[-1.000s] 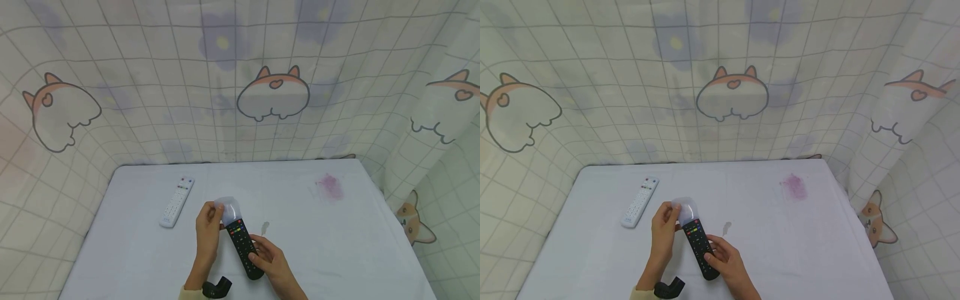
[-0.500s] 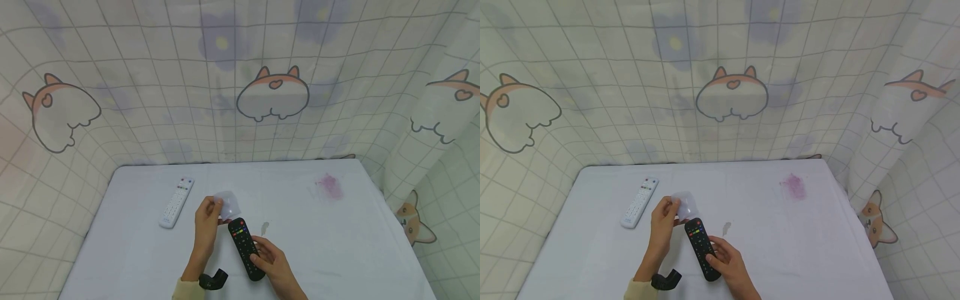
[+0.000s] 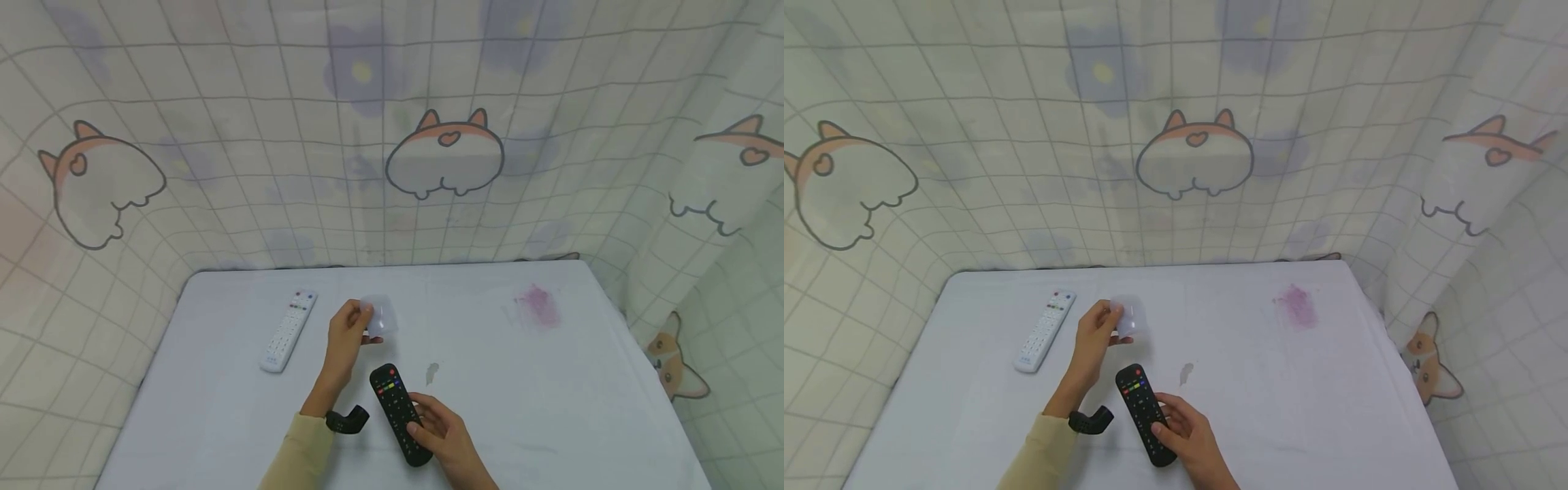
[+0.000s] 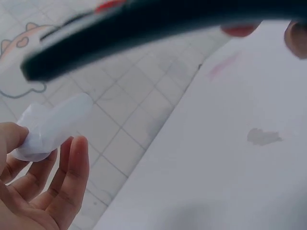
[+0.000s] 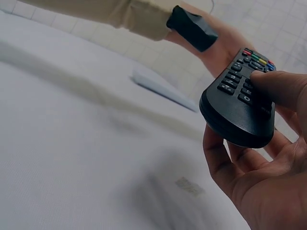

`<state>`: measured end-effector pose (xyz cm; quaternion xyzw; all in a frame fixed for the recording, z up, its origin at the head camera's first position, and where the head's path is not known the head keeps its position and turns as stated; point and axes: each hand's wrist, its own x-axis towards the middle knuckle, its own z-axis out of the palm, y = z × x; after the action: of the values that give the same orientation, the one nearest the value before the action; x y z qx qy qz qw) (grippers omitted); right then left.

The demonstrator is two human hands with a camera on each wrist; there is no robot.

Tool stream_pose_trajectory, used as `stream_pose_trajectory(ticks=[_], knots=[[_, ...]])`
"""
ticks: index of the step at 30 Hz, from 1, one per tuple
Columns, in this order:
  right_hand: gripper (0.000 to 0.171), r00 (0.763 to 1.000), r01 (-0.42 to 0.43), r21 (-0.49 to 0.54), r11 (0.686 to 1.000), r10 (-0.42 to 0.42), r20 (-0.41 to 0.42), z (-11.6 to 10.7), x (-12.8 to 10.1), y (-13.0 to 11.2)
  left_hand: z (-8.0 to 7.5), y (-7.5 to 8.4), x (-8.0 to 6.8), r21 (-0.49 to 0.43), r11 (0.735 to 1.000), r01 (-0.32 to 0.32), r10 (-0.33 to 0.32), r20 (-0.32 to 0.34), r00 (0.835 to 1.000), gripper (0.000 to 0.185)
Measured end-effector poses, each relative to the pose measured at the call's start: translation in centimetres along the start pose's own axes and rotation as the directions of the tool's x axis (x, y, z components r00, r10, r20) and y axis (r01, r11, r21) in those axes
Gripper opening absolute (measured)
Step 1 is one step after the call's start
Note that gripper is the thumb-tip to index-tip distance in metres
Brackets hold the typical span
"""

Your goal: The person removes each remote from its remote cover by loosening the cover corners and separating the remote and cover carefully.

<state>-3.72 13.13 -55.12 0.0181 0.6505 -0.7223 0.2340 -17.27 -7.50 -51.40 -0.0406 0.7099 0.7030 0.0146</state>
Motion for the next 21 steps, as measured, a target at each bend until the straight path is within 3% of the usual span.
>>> stream_pose_trajectory(ticks=[10, 21], knots=[[0.060, 1.000, -0.001, -0.025, 1.000, 0.001, -0.015, -0.1, 0.0, 0.2, -0.2, -0.3, 3.8, -0.015, 1.000, -0.011, 0.012, 0.030, 0.999, 0.031], [0.059, 1.000, -0.010, 0.003, 1.000, 0.010, -0.028, 0.1, -0.2, 0.1, 0.6, -0.3, 8.0, -0.055, 0.995, 0.080, -0.075, 0.093, 0.993, 0.026]])
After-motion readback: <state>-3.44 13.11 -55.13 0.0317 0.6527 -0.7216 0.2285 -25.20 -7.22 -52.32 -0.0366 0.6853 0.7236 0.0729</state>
